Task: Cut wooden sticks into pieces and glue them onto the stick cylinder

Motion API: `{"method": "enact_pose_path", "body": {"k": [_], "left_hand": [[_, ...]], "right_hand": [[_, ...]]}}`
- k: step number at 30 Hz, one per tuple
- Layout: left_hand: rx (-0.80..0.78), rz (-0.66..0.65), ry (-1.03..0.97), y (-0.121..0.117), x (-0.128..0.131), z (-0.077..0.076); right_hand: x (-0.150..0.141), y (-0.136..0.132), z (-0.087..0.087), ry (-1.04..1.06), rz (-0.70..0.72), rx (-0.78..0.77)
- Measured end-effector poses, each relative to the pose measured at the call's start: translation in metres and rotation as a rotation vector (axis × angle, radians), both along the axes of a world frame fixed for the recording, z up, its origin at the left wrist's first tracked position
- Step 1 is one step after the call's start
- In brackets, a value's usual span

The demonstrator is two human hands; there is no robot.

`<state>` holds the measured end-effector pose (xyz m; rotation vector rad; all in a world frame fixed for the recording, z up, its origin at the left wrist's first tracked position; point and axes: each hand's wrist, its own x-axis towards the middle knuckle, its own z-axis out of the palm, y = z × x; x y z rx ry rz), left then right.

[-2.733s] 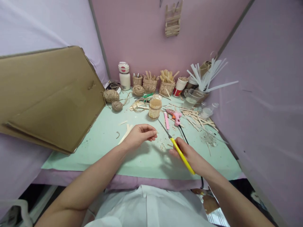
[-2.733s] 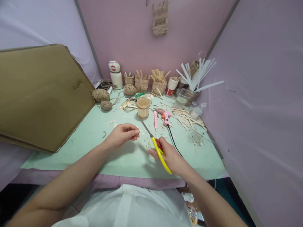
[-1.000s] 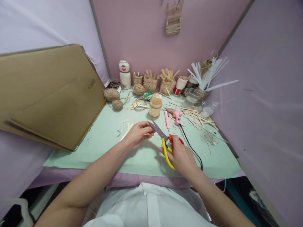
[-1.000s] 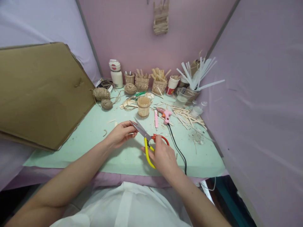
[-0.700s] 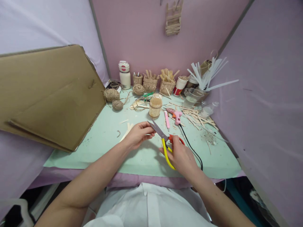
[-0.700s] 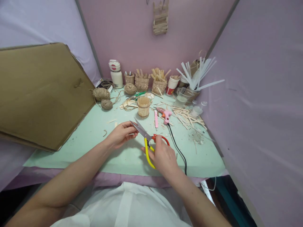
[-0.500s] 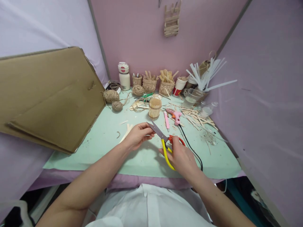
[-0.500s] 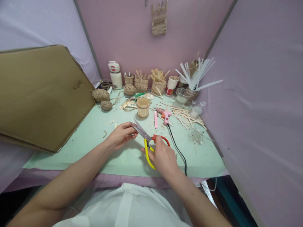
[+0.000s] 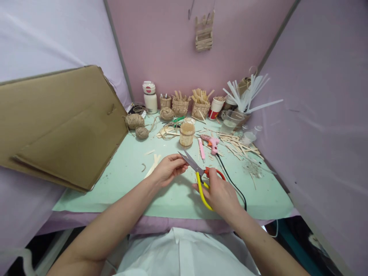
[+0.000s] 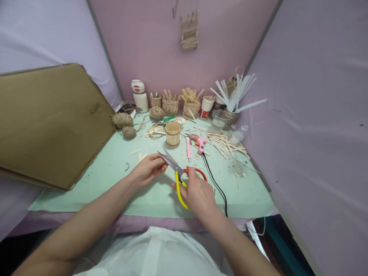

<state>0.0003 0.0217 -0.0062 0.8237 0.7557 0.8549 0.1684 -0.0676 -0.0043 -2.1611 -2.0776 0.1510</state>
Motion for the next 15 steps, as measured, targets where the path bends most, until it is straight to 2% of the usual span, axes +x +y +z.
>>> {"method": "enact_pose_path", "body": {"k": [10, 12, 15], "left_hand": [[-0.038, -0.013, 0.000, 0.000, 0.001, 0.002], [-0.045, -0.015, 0.009, 0.000, 0.001, 0.003], [-0.042, -0.033, 0.028, 0.000, 0.000, 0.004]], "right_hand": [[-0.001, -0.002, 0.006, -0.001, -0.004, -0.050], [0.001, -0.002, 0.007, 0.062, -0.016, -0.074], [0.009, 0.001, 0.007, 0.302, 0.051, -0.122]]}}
